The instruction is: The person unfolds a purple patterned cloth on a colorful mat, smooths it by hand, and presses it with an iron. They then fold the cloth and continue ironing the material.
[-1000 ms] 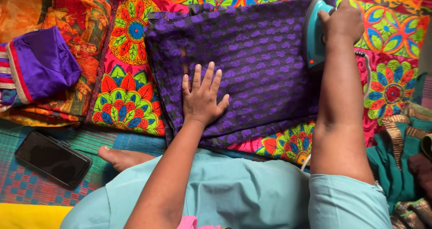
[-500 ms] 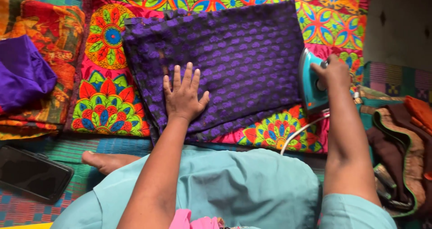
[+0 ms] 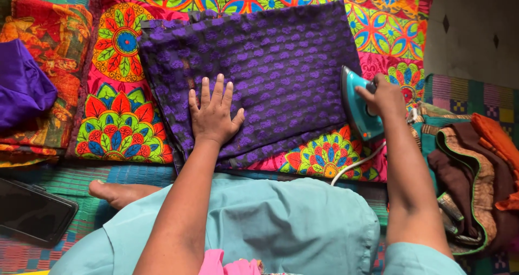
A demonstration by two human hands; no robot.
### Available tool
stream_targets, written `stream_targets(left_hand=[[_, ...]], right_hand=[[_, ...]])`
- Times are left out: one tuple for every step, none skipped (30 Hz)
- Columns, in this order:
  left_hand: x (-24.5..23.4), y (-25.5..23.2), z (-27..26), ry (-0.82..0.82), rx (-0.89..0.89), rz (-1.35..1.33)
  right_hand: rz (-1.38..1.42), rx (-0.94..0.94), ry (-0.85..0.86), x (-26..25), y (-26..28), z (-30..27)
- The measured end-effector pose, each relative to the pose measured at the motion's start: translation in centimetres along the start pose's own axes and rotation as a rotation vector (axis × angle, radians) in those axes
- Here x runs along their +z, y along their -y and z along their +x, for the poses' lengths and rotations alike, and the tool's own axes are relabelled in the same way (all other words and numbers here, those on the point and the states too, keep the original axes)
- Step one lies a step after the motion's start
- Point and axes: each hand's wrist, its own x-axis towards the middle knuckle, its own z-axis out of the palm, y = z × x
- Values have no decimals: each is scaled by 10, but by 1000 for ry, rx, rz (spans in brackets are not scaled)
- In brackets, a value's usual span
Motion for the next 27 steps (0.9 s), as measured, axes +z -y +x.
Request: stream_targets(left_hand=[[0,-1,1,-3,0,0],[-1,0,1,-5,1,2],[-1,-1,1,-1,-1,8],[-2,-1,1,-2,-2,7],[-3,-1,1,-3,-2,6],[-3,0,1,3,-8,14],[-4,0,2,5,-7,1],[-4,0,2,7,-6,-12],[-4,0,3,13,-12,-5],[-4,-1,2,16,-12,-12],[-5,-2,1,19,-12,-20],[-5,-2,2,23,-18,-12],[-5,-2,3,23,-15,-13],[-6,-1,4,22,-12,-12],[-7,0,4,24,-17,-2],[-7,-1,4,26,-15,-2],[-7,-2,4,27,-14,-1],[-6,-1,4,29,-17,1],[-6,0,4,31,-16,-3],[-5,-1,3,32,-13,-9],[-4,0,2,34,-15,-9],[-4,0,3,29,-11,-10],[-3,0,4,24,-6,-11],[-4,0,4,20,-3,-14],[-4,0,4,26,-8,-20],[-5,-1,3,33,-11,-28],[-6,0,3,31,-6,-33]], right_hand=[[-14,-9,-24,2,1,15],[-27,-18,-48,6,2,29],[-21,-21,-43,5,6,45],[-15,2,-39,6,11,61],[-9,24,-34,6,17,78],[-3,18,-26,5,24,93],[-4,2,-47,5,31,109],[-5,-13,-69,4,38,124],[0,-20,-61,4,47,138],[16,34,-58,3,55,149],[31,87,-55,3,62,160],[36,81,-48,8,64,173],[90,34,-85,13,66,185],[147,-12,-122,18,69,197],[154,-18,-117,19,78,202],[173,-74,-119,17,84,207],[191,-130,-121,15,91,211],[193,-133,-117,16,99,211],[211,-212,-121,16,107,211],[228,-289,-126,15,113,210],[228,-290,-124,15,119,206],[229,-332,-101,13,124,202],[230,-375,-78,11,128,198],[227,-373,-82,9,129,189],[221,-360,-29,7,129,179],[213,-343,24,5,127,168],[209,-338,20,7,124,161]])
